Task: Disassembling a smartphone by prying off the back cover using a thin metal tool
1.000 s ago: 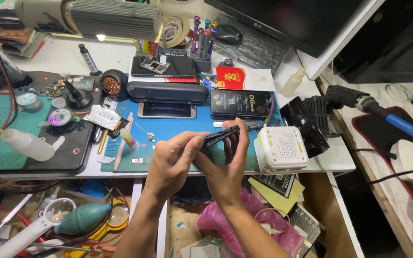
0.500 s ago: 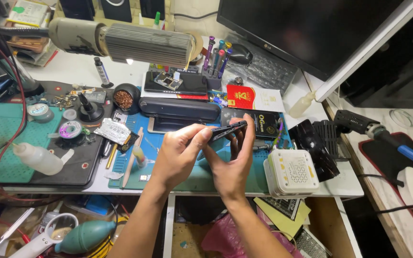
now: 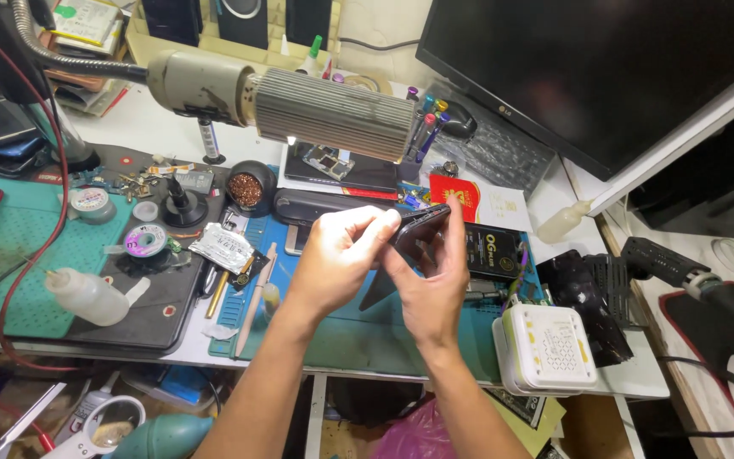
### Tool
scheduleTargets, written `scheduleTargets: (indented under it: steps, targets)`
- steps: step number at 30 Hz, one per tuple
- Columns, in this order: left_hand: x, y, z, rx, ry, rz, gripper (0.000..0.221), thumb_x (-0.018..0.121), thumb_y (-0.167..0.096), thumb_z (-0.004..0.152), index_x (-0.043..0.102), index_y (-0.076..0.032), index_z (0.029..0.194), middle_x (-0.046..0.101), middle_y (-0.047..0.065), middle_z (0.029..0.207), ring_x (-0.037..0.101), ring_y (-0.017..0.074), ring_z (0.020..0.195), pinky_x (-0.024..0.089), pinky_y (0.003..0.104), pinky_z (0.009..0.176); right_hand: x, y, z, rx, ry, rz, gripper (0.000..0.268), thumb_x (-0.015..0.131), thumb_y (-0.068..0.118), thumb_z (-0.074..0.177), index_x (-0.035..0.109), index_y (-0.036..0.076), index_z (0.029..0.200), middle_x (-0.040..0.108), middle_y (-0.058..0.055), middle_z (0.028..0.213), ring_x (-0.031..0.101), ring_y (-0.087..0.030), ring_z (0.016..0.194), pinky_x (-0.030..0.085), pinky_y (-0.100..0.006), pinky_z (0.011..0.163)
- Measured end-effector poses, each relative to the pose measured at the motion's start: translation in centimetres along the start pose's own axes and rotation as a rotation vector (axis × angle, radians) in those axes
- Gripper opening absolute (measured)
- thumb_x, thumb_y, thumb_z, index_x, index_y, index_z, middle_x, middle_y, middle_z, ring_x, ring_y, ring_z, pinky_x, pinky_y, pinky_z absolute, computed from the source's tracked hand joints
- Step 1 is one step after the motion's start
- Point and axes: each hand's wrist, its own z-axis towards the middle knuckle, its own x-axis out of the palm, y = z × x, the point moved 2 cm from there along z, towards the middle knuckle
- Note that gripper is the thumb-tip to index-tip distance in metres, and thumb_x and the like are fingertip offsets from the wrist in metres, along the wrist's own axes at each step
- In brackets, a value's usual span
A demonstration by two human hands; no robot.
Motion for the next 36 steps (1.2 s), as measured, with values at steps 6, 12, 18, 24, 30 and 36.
scheduleTargets:
  steps: [6, 12, 18, 24, 30, 36]
  targets:
    - [0.6, 1.2, -0.8, -0.161, -0.024, -0.152, 0.031, 0.061, -0.017, 0.101, 0.073, -0.005, 0.075, 0.069, 0.009, 0.057, 0.067, 0.0105, 0.059, 0.063, 0.030, 0.061, -1.0, -1.4, -0.1, 0.026, 0.059, -0.039, 0.100, 0.090, 0.010, 0.072, 0.038, 0.004, 0.158, 0.062, -0.017, 0.130, 0.064, -0.022, 0.103, 0.061, -0.039, 0.091]
    - [1.3, 1.8, -1.5, -0.292, -0.021, -0.286, 0.026, 0.059, -0.016, 0.103, 0.075, -0.001, 0.088, 0.071, 0.018, 0.063, 0.072, 0.0170, 0.062, 0.065, 0.037, 0.064, -2.8, -1.9, -0.1, 0.048, 0.142, -0.031, 0.099, 0.089, 0.013, 0.072, 0.038, 0.003, 0.157, 0.061, -0.020, 0.135, 0.065, -0.023, 0.101, 0.061, -0.037, 0.086]
    - [1.0, -2.4, -3.6, -0.405, 0.020, -0.352, 0.043, 0.059, -0.016, 0.101, 0.057, -0.002, 0.142, 0.074, 0.026, 0.092, 0.076, 0.0283, 0.076, 0.065, 0.043, 0.071, -4.1, -1.8, -0.7, 0.104, 0.229, 0.002, 0.098, 0.088, 0.014, 0.072, 0.039, 0.002, 0.156, 0.066, -0.017, 0.115, 0.069, -0.021, 0.084, 0.065, -0.031, 0.070]
    - [0.8, -1.6, -5.8, -0.343, 0.004, -0.344, 0.060, 0.059, -0.017, 0.098, 0.044, -0.007, 0.156, 0.075, 0.028, 0.088, 0.077, 0.0276, 0.075, 0.065, 0.044, 0.073, -4.9, -1.5, -1.9, 0.100, 0.326, -0.013, 0.100, 0.089, 0.017, 0.069, 0.041, 0.001, 0.156, 0.066, -0.017, 0.118, 0.069, -0.020, 0.086, 0.063, -0.030, 0.071]
    - [0.9, -4.4, -7.1, -0.322, -0.010, -0.239, 0.062, 0.059, -0.022, 0.095, 0.044, -0.018, 0.154, 0.051, -0.001, 0.056, 0.054, 0.0038, 0.056, 0.067, 0.029, 0.066, -4.6, 1.3, -3.0, 0.162, 0.350, 0.032, 0.099, 0.081, 0.018, 0.073, 0.036, 0.002, 0.159, 0.058, -0.005, 0.092, 0.051, -0.012, 0.077, 0.047, -0.023, 0.069]
    - [1.1, -4.8, -7.8, -0.209, 0.048, -0.158, 0.066, 0.059, -0.024, 0.096, 0.038, -0.014, 0.158, 0.058, -0.005, 0.060, 0.060, 0.0047, 0.061, 0.052, 0.021, 0.065, -5.1, 2.1, -3.5, 0.120, 0.275, -0.028, 0.103, 0.086, 0.011, 0.067, 0.037, 0.001, 0.156, 0.064, -0.012, 0.127, 0.065, -0.019, 0.108, 0.056, -0.029, 0.094]
